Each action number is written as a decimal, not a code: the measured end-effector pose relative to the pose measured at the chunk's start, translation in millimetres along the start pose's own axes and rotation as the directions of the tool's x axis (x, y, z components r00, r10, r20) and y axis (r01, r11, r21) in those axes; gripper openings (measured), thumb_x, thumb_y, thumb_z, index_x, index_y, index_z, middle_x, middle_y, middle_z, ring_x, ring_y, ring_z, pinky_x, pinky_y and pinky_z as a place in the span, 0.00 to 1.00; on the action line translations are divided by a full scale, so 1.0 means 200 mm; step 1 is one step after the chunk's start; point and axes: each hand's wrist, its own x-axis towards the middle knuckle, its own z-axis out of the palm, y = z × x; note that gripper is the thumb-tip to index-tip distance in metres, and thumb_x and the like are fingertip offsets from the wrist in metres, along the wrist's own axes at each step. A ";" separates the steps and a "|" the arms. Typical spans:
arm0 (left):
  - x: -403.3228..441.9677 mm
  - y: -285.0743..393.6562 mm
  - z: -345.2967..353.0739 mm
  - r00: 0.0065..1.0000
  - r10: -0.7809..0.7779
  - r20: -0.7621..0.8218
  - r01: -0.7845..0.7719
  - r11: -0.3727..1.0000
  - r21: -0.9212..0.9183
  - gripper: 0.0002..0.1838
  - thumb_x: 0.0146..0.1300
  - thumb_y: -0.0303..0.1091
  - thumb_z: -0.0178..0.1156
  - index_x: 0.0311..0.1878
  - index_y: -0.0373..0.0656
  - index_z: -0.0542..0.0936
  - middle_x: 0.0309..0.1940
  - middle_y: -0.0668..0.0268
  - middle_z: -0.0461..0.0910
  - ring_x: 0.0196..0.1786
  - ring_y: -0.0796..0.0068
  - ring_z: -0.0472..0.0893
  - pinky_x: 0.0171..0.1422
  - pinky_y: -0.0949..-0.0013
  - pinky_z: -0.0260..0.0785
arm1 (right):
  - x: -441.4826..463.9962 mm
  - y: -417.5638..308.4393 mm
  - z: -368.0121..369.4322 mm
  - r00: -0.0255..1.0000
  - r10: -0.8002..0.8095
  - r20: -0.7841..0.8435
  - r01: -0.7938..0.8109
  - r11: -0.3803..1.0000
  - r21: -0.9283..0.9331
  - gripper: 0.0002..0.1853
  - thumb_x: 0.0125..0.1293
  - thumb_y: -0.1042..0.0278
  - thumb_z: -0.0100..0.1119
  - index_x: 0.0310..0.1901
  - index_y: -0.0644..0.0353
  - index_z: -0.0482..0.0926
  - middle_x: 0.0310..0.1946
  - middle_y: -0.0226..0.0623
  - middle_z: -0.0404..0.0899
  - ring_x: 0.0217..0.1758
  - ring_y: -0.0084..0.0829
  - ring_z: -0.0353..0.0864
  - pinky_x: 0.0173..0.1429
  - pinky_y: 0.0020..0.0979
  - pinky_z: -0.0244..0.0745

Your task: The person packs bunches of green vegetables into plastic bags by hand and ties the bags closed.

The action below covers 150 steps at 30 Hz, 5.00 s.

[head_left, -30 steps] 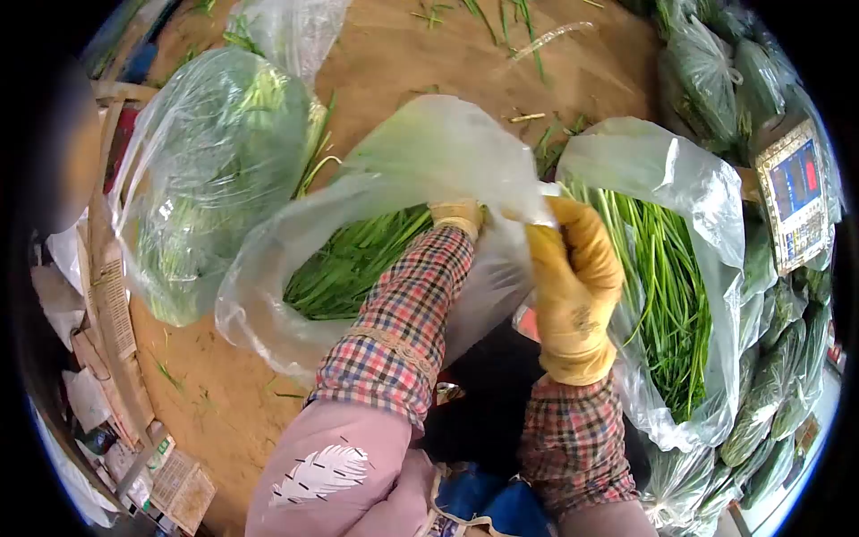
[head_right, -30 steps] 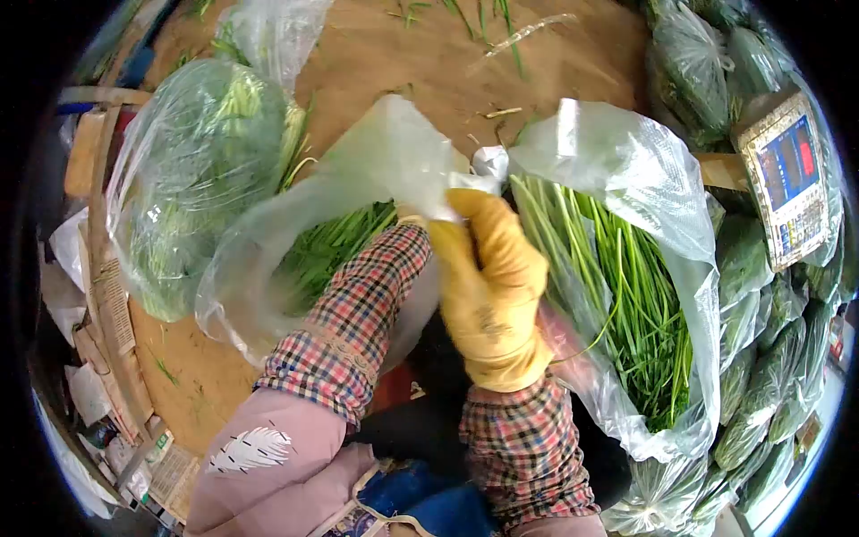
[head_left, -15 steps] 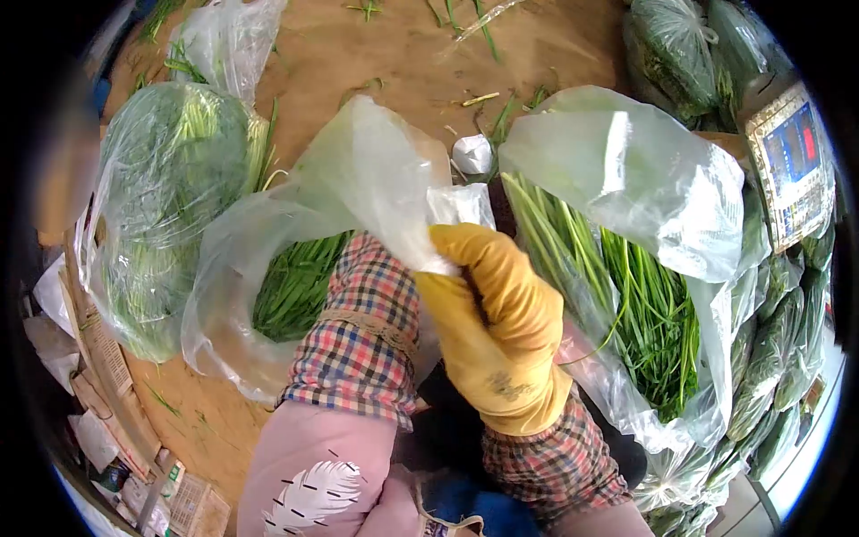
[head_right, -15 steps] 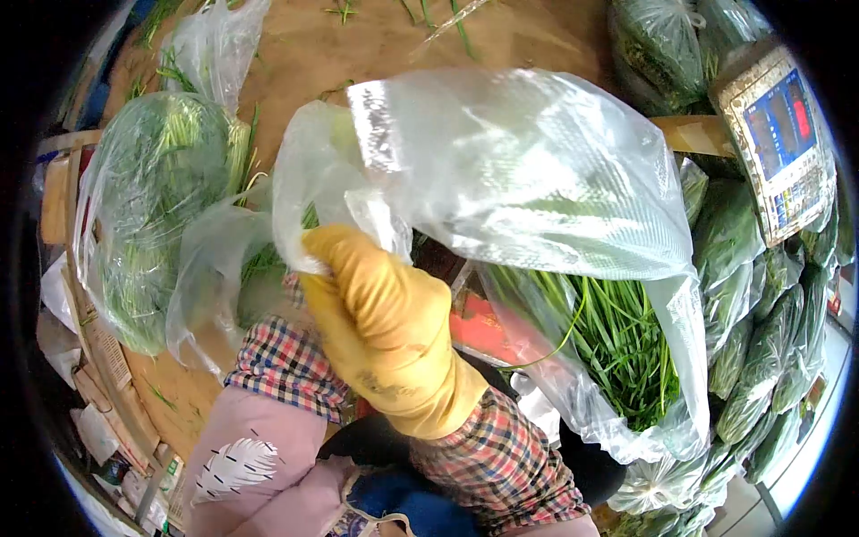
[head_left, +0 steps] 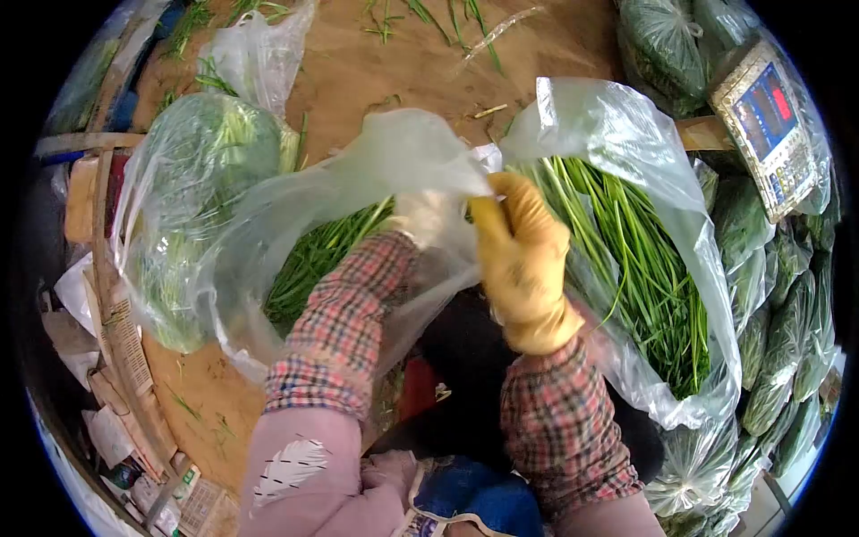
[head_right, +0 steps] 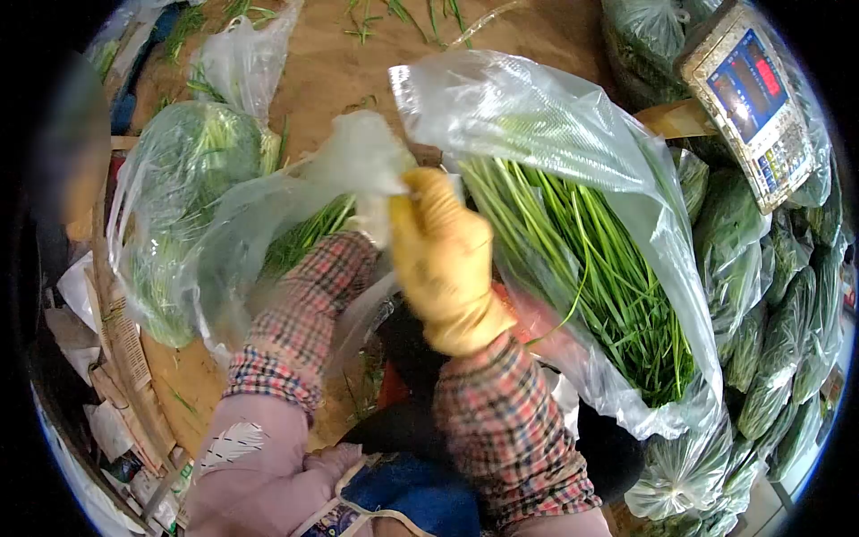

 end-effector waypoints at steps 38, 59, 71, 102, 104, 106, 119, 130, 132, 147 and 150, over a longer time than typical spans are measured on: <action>-1.18 0.30 0.07 0.804 0.587 0.094 -0.557 0.687 0.467 0.24 0.36 0.24 0.60 0.43 0.40 0.73 0.40 0.56 0.73 0.50 0.54 0.72 0.58 0.57 0.64 | -0.27 -0.37 -0.13 0.787 -0.581 0.210 0.574 0.561 -0.596 0.25 0.50 0.69 0.68 0.50 0.62 0.73 0.39 0.45 0.77 0.41 0.40 0.78 0.43 0.32 0.74; -1.31 0.46 -0.06 0.821 0.524 0.227 -0.535 0.568 0.625 0.23 0.49 0.39 0.58 0.50 0.40 0.73 0.52 0.54 0.70 0.62 0.55 0.63 0.67 0.53 0.51 | -0.27 0.31 0.29 0.538 0.497 0.681 0.555 0.399 -0.730 0.14 0.60 0.58 0.51 0.43 0.53 0.79 0.39 0.44 0.79 0.45 0.43 0.77 0.48 0.39 0.71; -1.51 0.21 0.01 0.938 -0.221 0.268 0.296 0.104 -0.950 0.43 0.57 0.72 0.34 0.60 0.43 0.65 0.60 0.58 0.65 0.61 0.58 0.65 0.64 0.54 0.58 | -0.44 -0.08 0.42 0.445 0.689 0.572 0.521 0.320 -0.792 0.48 0.51 0.20 0.32 0.42 0.66 0.80 0.43 0.53 0.77 0.50 0.48 0.75 0.54 0.41 0.68; -1.75 0.48 -0.03 0.962 -0.051 0.270 0.235 -0.356 -0.904 0.33 0.61 0.53 0.47 0.66 0.47 0.57 0.66 0.60 0.57 0.68 0.56 0.56 0.69 0.48 0.47 | -0.90 -0.47 0.18 0.546 0.428 0.720 0.575 0.433 -0.694 0.65 0.33 0.50 0.74 0.65 0.76 0.41 0.43 0.57 0.71 0.44 0.49 0.77 0.47 0.36 0.74; -1.75 0.47 0.02 0.955 -0.047 0.291 0.251 -0.391 -0.886 0.33 0.62 0.52 0.46 0.66 0.46 0.57 0.66 0.59 0.57 0.68 0.55 0.56 0.69 0.48 0.47 | -0.91 -0.37 0.13 0.523 0.489 0.698 0.523 0.462 -0.716 0.65 0.32 0.51 0.74 0.64 0.76 0.42 0.44 0.58 0.71 0.46 0.48 0.77 0.48 0.35 0.74; -1.74 0.51 0.03 0.943 -0.051 0.328 0.268 -0.468 -0.842 0.30 0.64 0.47 0.42 0.66 0.43 0.56 0.66 0.57 0.57 0.68 0.54 0.55 0.70 0.48 0.45 | -0.86 -0.32 0.09 0.525 0.529 0.667 0.444 0.499 -0.745 0.63 0.31 0.53 0.74 0.64 0.76 0.44 0.43 0.57 0.73 0.45 0.47 0.77 0.47 0.36 0.74; -1.43 -0.15 0.09 0.866 -0.160 0.474 0.360 0.858 -0.367 0.16 0.61 0.42 0.54 0.46 0.42 0.75 0.36 0.66 0.76 0.33 0.75 0.74 0.37 0.73 0.65 | -0.72 -0.29 0.00 0.530 0.392 0.752 0.501 0.570 -0.651 0.52 0.37 0.54 0.69 0.59 0.79 0.53 0.41 0.60 0.75 0.46 0.47 0.77 0.46 0.35 0.73; -1.43 0.26 0.09 0.975 0.038 0.219 0.204 0.240 -0.949 0.25 0.58 0.45 0.56 0.55 0.42 0.66 0.48 0.60 0.70 0.47 0.70 0.69 0.50 0.69 0.62 | -0.90 -0.59 0.00 0.601 0.240 0.763 0.658 0.393 -0.642 0.53 0.42 0.52 0.64 0.64 0.74 0.46 0.44 0.53 0.73 0.44 0.48 0.77 0.48 0.43 0.72; -1.43 0.32 0.08 0.982 0.068 0.178 0.164 0.171 -0.971 0.27 0.58 0.45 0.56 0.57 0.42 0.65 0.50 0.59 0.69 0.50 0.69 0.69 0.53 0.68 0.61 | -0.92 -0.75 -0.07 0.610 0.209 0.764 0.711 0.282 -0.644 0.54 0.42 0.50 0.65 0.64 0.73 0.46 0.45 0.52 0.72 0.48 0.47 0.75 0.51 0.44 0.70; -1.53 0.57 0.04 0.991 0.121 0.065 0.052 0.102 -0.993 0.36 0.55 0.44 0.59 0.64 0.40 0.58 0.60 0.53 0.63 0.61 0.65 0.65 0.64 0.64 0.57 | -0.98 -0.63 -0.28 0.775 -0.099 0.624 0.423 0.815 -0.396 0.49 0.48 0.66 0.61 0.67 0.66 0.39 0.40 0.52 0.76 0.37 0.46 0.79 0.40 0.36 0.74; -1.51 0.63 0.03 0.989 0.117 0.093 0.067 0.210 -0.975 0.36 0.55 0.42 0.60 0.64 0.40 0.58 0.60 0.52 0.63 0.62 0.64 0.65 0.65 0.64 0.57 | -0.97 -0.64 -0.30 0.762 -0.213 0.611 0.497 0.797 -0.343 0.50 0.46 0.66 0.60 0.67 0.66 0.38 0.38 0.52 0.76 0.36 0.46 0.78 0.38 0.36 0.74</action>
